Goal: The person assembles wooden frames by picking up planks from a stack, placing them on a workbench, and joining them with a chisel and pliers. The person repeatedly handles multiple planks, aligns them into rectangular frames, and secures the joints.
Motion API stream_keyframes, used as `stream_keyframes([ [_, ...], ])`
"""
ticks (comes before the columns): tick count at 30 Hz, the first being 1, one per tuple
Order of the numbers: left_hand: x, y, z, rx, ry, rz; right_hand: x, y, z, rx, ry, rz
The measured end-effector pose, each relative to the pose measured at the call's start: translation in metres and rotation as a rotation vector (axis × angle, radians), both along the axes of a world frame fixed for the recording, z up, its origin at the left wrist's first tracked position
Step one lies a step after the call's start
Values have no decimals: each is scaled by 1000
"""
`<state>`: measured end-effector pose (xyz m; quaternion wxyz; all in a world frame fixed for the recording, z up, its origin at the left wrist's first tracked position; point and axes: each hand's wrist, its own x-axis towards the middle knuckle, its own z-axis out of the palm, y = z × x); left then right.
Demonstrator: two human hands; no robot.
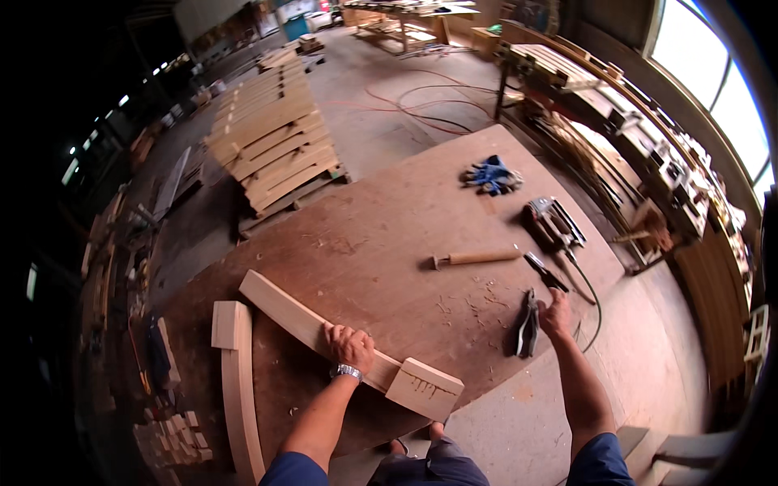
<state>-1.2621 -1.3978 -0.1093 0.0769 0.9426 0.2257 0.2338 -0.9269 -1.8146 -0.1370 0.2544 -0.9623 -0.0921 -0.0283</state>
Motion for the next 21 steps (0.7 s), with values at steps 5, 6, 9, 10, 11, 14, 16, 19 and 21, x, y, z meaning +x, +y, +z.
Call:
stream_keyframes([
  [5,-5,-7,20,-99,15,55,65,-6,-27,-335,-122,-17],
  [6,-5,-1,8,-152,12,60,86,-31,-43,-347,-29,-27],
  [9,-23,14,-44,-112,-16,123,93,3,-47,-349,179,-58],
  [10,-28,19,-56,-88,-29,134,91,5,-52,-384,92,-22],
  [11,-11,8,-26,-87,-15,74,91,-14,-59,-439,5,-29],
  [14,-11,-1,15,-80,-12,53,90,-2,-54,-418,183,-35],
  [16,-25,-4,23,-61,14,89,82,7,-41,-468,207,35],
  [19,20,-3,24,-172,-83,1,112,-163,-107,-101,-196,113],
  [21,-15,-2,32,-135,-50,81,50,-75,-60,331,562,-203],
])
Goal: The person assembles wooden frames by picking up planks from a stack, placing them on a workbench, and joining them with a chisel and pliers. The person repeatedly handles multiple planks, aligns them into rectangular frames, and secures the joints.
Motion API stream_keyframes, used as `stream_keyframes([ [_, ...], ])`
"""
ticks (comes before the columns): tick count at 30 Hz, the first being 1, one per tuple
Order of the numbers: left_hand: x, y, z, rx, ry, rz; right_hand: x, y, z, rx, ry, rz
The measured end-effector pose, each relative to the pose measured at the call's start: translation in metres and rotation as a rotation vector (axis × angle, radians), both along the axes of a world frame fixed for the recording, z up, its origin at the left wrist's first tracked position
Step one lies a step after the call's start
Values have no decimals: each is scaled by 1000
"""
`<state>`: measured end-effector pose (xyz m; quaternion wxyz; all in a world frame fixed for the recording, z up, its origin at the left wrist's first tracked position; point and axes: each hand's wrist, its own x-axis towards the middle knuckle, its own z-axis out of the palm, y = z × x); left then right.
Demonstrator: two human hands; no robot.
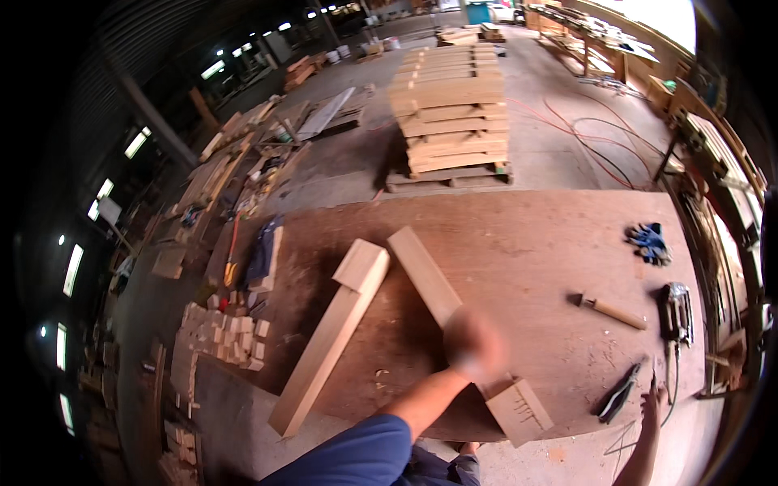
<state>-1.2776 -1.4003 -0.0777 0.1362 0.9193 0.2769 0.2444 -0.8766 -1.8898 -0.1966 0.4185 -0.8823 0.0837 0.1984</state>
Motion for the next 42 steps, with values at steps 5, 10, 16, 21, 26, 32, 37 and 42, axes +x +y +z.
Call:
stream_keyframes([
  [5,-10,9,-46,-42,-32,-10,-197,16,102,490,-289,-156],
  [10,-10,8,-38,-136,51,-160,-442,72,188,553,75,-401],
  [16,-31,5,-54,-144,27,-180,-560,101,196,225,135,-157],
  [21,-49,-11,-61,-46,57,-215,-580,86,170,45,26,139],
  [26,-48,-13,-55,-98,161,-233,-579,96,199,9,-56,263],
  [32,-44,-13,-55,-92,304,-203,-580,86,196,68,-21,233],
  [37,-42,-6,-59,-56,343,-277,-581,72,181,92,15,204],
  [42,-32,19,-41,-120,543,-339,-580,70,184,63,47,202],
])
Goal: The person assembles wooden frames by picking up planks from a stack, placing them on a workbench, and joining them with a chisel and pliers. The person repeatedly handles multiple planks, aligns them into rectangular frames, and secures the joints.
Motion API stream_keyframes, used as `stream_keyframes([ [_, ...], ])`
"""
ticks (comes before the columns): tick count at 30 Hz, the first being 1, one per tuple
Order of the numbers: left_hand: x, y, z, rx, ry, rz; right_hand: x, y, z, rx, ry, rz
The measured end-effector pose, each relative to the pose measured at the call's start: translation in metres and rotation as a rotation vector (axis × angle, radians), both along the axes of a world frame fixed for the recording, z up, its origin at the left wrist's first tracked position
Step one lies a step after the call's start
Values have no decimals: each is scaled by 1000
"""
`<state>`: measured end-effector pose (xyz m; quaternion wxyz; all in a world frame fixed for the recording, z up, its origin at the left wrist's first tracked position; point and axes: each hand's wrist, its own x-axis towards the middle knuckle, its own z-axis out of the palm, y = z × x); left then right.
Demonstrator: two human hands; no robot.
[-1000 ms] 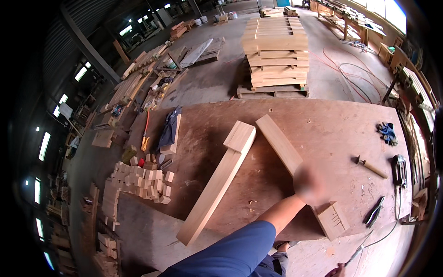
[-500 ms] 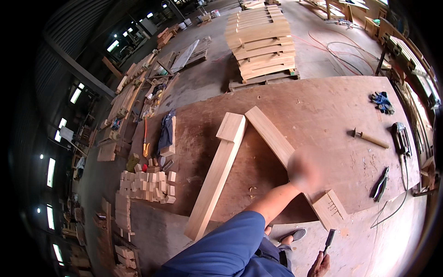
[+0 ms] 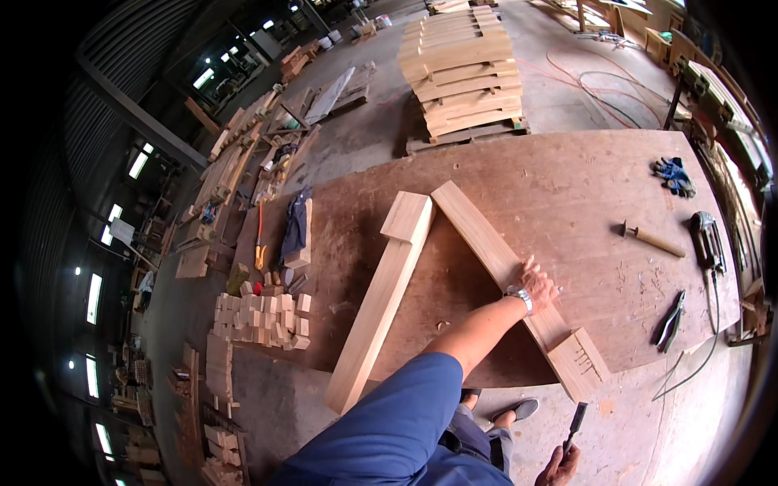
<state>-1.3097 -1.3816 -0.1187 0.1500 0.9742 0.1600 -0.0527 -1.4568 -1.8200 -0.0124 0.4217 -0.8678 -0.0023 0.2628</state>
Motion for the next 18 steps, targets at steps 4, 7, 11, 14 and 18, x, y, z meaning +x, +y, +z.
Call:
stream_keyframes([
  [4,-6,12,1,79,9,71,-7,-4,-8,14,4,-40],
  [7,-11,12,-6,90,-23,92,-10,6,5,-39,-23,-15],
  [11,8,14,6,249,45,-25,0,32,1,7,8,-29],
  [14,8,6,-10,357,-98,-67,-3,23,-21,107,-152,-80],
  [18,0,19,-12,204,-305,-49,-2,11,-25,101,-122,-111],
])
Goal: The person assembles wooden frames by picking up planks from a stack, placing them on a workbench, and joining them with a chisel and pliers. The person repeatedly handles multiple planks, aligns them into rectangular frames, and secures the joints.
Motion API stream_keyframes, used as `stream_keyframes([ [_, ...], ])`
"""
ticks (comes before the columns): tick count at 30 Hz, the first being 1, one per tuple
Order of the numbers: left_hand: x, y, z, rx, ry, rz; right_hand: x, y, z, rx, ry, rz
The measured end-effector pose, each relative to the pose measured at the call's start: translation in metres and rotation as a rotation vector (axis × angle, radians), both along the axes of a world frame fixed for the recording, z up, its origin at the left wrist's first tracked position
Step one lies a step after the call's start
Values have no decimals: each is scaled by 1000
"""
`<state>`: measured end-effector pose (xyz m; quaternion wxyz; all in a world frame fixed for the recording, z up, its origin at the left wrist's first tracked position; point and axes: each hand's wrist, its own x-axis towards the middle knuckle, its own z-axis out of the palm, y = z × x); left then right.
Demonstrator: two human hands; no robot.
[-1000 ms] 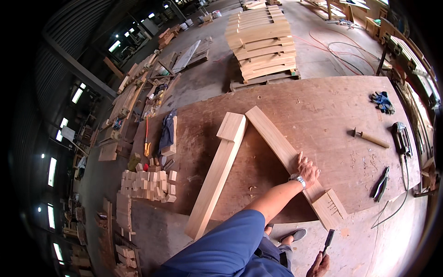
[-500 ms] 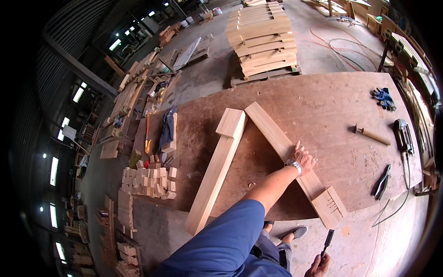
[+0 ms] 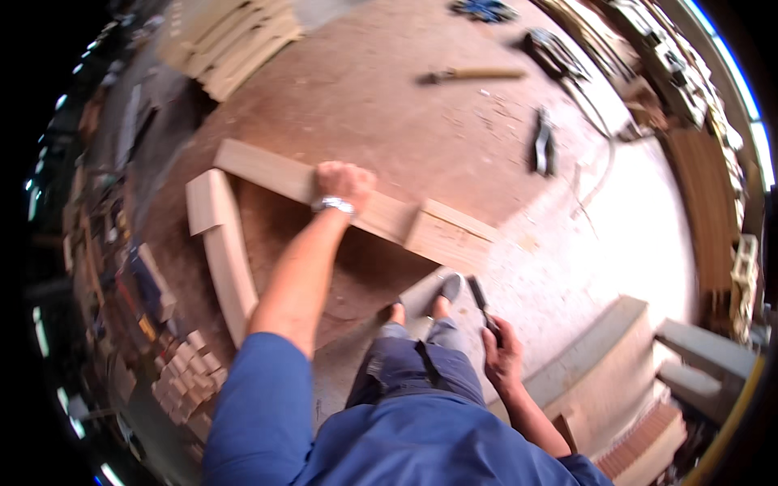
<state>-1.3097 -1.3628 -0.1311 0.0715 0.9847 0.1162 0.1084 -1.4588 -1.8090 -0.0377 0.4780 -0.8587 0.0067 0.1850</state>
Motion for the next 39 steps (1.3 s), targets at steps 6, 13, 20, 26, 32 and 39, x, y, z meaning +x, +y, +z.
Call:
stream_keyframes([
  [6,8,4,-6,219,4,-158,1,0,1,-48,-118,3],
  [13,5,10,-5,191,275,-112,40,1,-11,-28,-54,-7],
  [20,4,-4,14,-58,113,31,53,-6,-21,-34,-221,-10],
  [26,4,-5,15,-67,142,29,75,-19,-25,-51,-192,54],
  [32,5,-7,17,-33,150,-10,99,-27,-18,-73,-224,165],
  [39,5,-5,15,-47,161,9,134,-15,-12,-111,-354,358],
])
